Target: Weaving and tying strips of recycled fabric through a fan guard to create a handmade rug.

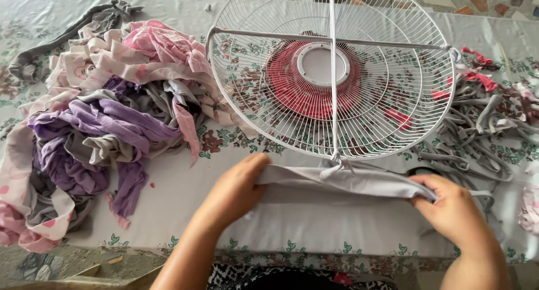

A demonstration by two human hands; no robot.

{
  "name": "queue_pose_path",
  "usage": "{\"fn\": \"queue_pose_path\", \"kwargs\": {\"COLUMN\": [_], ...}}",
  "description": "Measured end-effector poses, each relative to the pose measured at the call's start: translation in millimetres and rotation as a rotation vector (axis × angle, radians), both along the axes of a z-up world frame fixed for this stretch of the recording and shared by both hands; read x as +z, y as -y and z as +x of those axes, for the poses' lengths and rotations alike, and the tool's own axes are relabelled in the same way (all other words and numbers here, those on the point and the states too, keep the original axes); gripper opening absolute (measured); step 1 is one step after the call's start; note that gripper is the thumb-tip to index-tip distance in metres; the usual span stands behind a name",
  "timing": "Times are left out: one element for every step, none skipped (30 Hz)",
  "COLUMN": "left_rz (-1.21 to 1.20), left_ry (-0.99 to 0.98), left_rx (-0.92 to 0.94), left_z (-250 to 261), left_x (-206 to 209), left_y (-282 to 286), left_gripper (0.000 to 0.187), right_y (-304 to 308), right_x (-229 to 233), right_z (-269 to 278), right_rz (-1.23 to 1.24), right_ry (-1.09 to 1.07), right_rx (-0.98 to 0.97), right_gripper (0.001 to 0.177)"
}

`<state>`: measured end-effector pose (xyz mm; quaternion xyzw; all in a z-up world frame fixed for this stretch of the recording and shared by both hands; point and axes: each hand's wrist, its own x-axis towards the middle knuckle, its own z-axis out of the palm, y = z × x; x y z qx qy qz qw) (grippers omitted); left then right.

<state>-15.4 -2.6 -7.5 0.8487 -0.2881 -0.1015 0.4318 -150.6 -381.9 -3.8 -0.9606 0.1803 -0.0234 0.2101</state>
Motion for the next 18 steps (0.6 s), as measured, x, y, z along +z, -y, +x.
{"fn": "queue_pose_path", "kwargs": {"left_rz": [0.082, 0.163, 0.166, 0.138, 0.11, 0.114, 0.042, -0.031, -0.031, 0.104, 0.237, 0.237, 0.215, 0.193, 0.19, 0.174, 0.161, 0.161], "left_ry": [0.021, 0.043, 0.041, 0.136, 0.231, 0.228, 0.225, 0.221, 0.224, 0.196, 0.165, 0.165, 0.173, 0.181, 0.181, 0.139, 0.094, 0.091], "left_rx": [0.092, 0.184, 0.186, 0.289, 0.389, 0.391, 0.448, 0.505, 0.504, 0.474, 0.445, 0.447, 0.444, 0.441, 0.436, 0.427, 0.424, 0.425], "left_z": [3.1, 6.2, 7.4, 8.6, 9.3, 8.0, 8.2, 8.5, 9.6, 10.6, 10.2, 11.3, 12.3, 13.7, 13.2, 12.9, 10.3, 10.1], "left_x": [2.5, 5.0, 7.6, 10.2, 12.7, 11.7, 11.2, 10.9, 10.4, 9.9, 8.9, 3.2, -2.7, -8.7, -7.8, -7.0, -6.5, -4.9], "left_y": [-9.4, -19.1, -24.2, -29.5, -35.1, -36.8, -38.1, -39.4, -39.1, -39.0, -38.7, -38.1, -37.3, -36.2, -34.3, -32.4, -32.1, -30.7], "left_gripper": [0.031, 0.036, 0.036, 0.033, 0.033, 0.033, 0.028, 0.026, 0.026, 0.029, 0.033, 0.033, 0.032, 0.032, 0.032, 0.03, 0.029, 0.029], "right_y": [-1.7, -3.8, -2.7, -1.8, -1.3, -4.1, -6.7, -9.3, -13.6, -18.0, -21.9, -24.3, -26.6, -28.6, -26.7, -24.8, -23.8, -26.3], "right_x": [0.4, 0.7, -2.9, -6.7, -10.7, -11.4, -11.6, -11.6, -10.7, -9.7, -8.3, -7.9, -7.5, -7.2, -10.9, -14.8, -19.4, -15.3], "right_z": [-1.5, -3.0, -4.4, -5.9, -7.9, -6.1, -3.1, -0.1, 5.5, 11.2, 16.4, 21.5, 26.4, 31.6, 30.7, 30.0, 29.4, 28.5], "right_rz": [0.09, 0.181, 0.183, 0.289, 0.396, 0.399, 0.318, 0.236, 0.237, 0.16, 0.082, 0.081, 0.08, 0.078, 0.075, 0.034, -0.006, -0.007], "right_ry": [-0.077, -0.153, -0.156, -0.101, -0.043, -0.046, -0.07, -0.093, -0.09, -0.035, 0.017, 0.018, -0.091, -0.198, -0.197, -0.118, -0.042, -0.045], "right_rx": [-0.056, -0.113, -0.11, 0.045, 0.2, 0.202, 0.19, 0.179, 0.178, 0.171, 0.166, 0.168, 0.108, 0.047, 0.042, -0.012, -0.06, -0.058], "right_gripper": [0.043, 0.04, 0.04, 0.034, 0.028, 0.028, 0.022, 0.021, 0.021, 0.028, 0.041, 0.041, 0.046, 0.052, 0.052, 0.047, 0.049, 0.049]}}
